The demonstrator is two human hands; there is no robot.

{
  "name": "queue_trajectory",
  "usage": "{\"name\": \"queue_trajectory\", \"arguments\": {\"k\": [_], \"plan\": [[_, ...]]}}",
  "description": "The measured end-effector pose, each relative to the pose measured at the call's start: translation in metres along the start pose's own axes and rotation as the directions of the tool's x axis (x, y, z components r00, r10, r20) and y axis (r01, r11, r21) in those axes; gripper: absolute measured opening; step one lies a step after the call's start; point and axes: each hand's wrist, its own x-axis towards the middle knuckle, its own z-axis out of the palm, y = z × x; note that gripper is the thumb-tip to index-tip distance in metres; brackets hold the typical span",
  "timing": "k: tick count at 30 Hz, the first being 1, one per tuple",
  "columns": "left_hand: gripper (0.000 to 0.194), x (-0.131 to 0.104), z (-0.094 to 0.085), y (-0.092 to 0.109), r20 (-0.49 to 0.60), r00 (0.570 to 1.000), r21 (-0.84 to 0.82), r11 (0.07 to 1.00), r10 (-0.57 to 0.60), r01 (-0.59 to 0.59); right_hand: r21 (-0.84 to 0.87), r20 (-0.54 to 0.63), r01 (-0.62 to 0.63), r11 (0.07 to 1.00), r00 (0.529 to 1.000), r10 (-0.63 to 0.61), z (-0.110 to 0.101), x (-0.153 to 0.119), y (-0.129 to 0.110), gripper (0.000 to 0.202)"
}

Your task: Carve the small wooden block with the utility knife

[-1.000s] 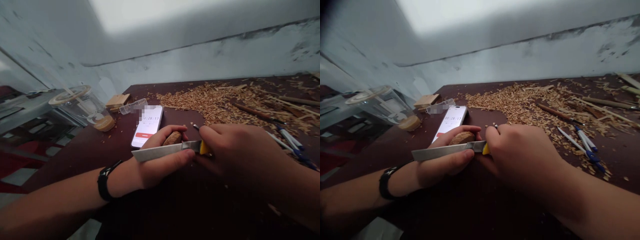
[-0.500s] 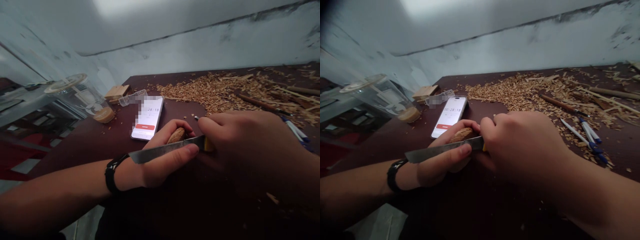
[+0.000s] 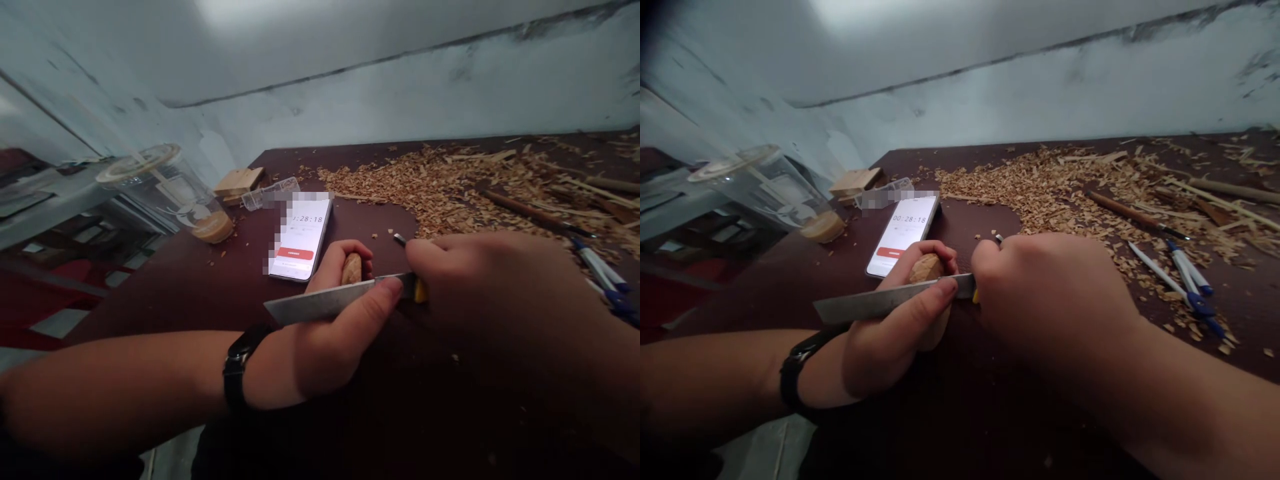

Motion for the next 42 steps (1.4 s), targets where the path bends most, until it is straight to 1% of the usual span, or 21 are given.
{"name": "queue_trajectory", "arguments": {"k": [2, 4, 5, 8, 10, 12, 14, 15, 16, 18, 19, 20, 22, 25, 27, 31, 34, 36, 37, 39, 42], "plan": [[0.035, 0.001, 0.000, 0.001, -0.015, 1.000, 0.039, 0.999, -0.003, 0.004, 0.030, 0.087, -0.056, 0.998, 0.995, 0.054, -0.001, 0.000, -0.003, 0.019], [0.034, 0.003, -0.001, 0.002, -0.045, 0.999, 0.085, 0.996, 0.005, -0.001, 0.051, 0.198, -0.119, 0.992, 0.974, 0.106, -0.002, -0.001, -0.007, 0.017], [0.033, 0.004, -0.001, 0.003, -0.059, 0.998, 0.101, 0.995, 0.009, -0.003, 0.055, 0.231, -0.133, 0.990, 0.966, 0.117, -0.003, -0.002, -0.009, 0.016], [0.032, 0.006, 0.001, 0.004, -0.086, 0.996, 0.114, 0.994, 0.006, 0.004, 0.034, 0.152, -0.102, 0.994, 0.984, 0.095, -0.002, -0.008, -0.015, 0.016], [0.034, 0.007, 0.002, 0.004, -0.094, 0.996, 0.107, 0.994, 0.005, 0.005, 0.004, 0.091, -0.122, 0.992, 0.988, 0.122, 0.002, -0.013, -0.017, 0.021], [0.034, 0.007, 0.001, 0.006, -0.076, 0.997, 0.093, 0.996, -0.001, 0.009, 0.019, 0.057, -0.135, 0.991, 0.989, 0.134, 0.006, -0.015, -0.016, 0.022], [0.036, 0.007, -0.001, 0.008, 0.013, 0.999, 0.069, 0.997, -0.029, 0.028, 0.098, 0.021, -0.063, 0.993, 0.998, 0.061, 0.012, -0.015, -0.012, 0.016], [0.037, 0.007, -0.004, 0.009, 0.077, 0.996, 0.051, 0.998, -0.046, 0.042, 0.141, -0.003, 0.000, 0.990, 1.000, 0.001, 0.014, -0.014, -0.008, 0.011], [0.039, 0.007, -0.006, 0.011, 0.145, 0.987, 0.039, 0.998, -0.063, 0.058, 0.176, -0.032, 0.067, 0.982, 0.998, -0.062, 0.015, -0.012, -0.005, 0.011], [0.042, 0.009, -0.011, 0.015, 0.238, 0.968, 0.045, 0.996, -0.081, 0.072, 0.221, -0.074, 0.174, 0.960, 0.984, -0.162, 0.015, -0.008, 0.002, 0.025], [0.043, 0.010, -0.013, 0.017, 0.269, 0.959, 0.066, 0.995, -0.087, 0.072, 0.243, -0.074, 0.211, 0.947, 0.977, -0.198, 0.013, -0.007, 0.004, 0.030], [0.042, 0.012, -0.015, 0.018, 0.291, 0.953, 0.096, 0.994, -0.086, 0.061, 0.270, -0.068, 0.242, 0.932, 0.970, -0.232, 0.011, -0.005, 0.006, 0.031], [0.041, 0.014, -0.017, 0.021, 0.313, 0.947, 0.160, 0.987, -0.068, 0.018, 0.327, -0.072, 0.303, 0.895, 0.952, -0.296, 0.007, -0.003, 0.009, 0.027], [0.041, 0.016, -0.017, 0.022, 0.310, 0.948, 0.226, 0.974, -0.074, 0.002, 0.353, -0.128, 0.367, 0.860, 0.930, -0.344, 0.004, -0.002, 0.010, 0.022], [0.042, 0.015, -0.017, 0.023, 0.338, 0.937, 0.207, 0.978, -0.093, 0.022, 0.344, -0.110, 0.343, 0.874, 0.939, -0.325, 0.005, -0.003, 0.011, 0.022], [0.047, 0.014, -0.018, 0.022, 0.407, 0.912, 0.059, 0.998, -0.042, 0.019, 0.339, 0.010, 0.221, 0.914, 0.971, -0.239, 0.008, -0.003, 0.012, 0.026], [0.068, 0.014, -0.019, 0.019, 0.395, 0.917, 0.028, 0.998, -0.055, 0.048, 0.327, 0.060, 0.134, 0.936, 0.985, -0.162, 0.007, 0.000, 0.012, 0.035], [0.082, 0.015, -0.020, 0.016, 0.393, 0.916, 0.027, 0.997, -0.081, 0.077, 0.335, 0.085, 0.123, 0.934, 0.984, -0.160, 0.008, 0.001, 0.011, 0.037], [0.084, 0.015, -0.020, 0.014, 0.390, 0.917, 0.017, 0.996, -0.085, 0.085, 0.351, 0.089, 0.129, 0.928, 0.981, -0.170, 0.009, 0.001, 0.010, 0.036], [0.080, 0.016, -0.020, 0.012, 0.380, 0.921, 0.004, 0.996, -0.084, 0.090, 0.397, 0.078, 0.145, 0.906, 0.979, -0.190, 0.011, 0.001, 0.008, 0.033], [0.072, 0.019, -0.021, 0.011, 0.378, 0.925, 0.038, 0.999, -0.040, 0.028, 0.457, 0.054, 0.153, 0.876, 0.979, -0.199, 0.013, 0.000, 0.006, 0.027]]}}
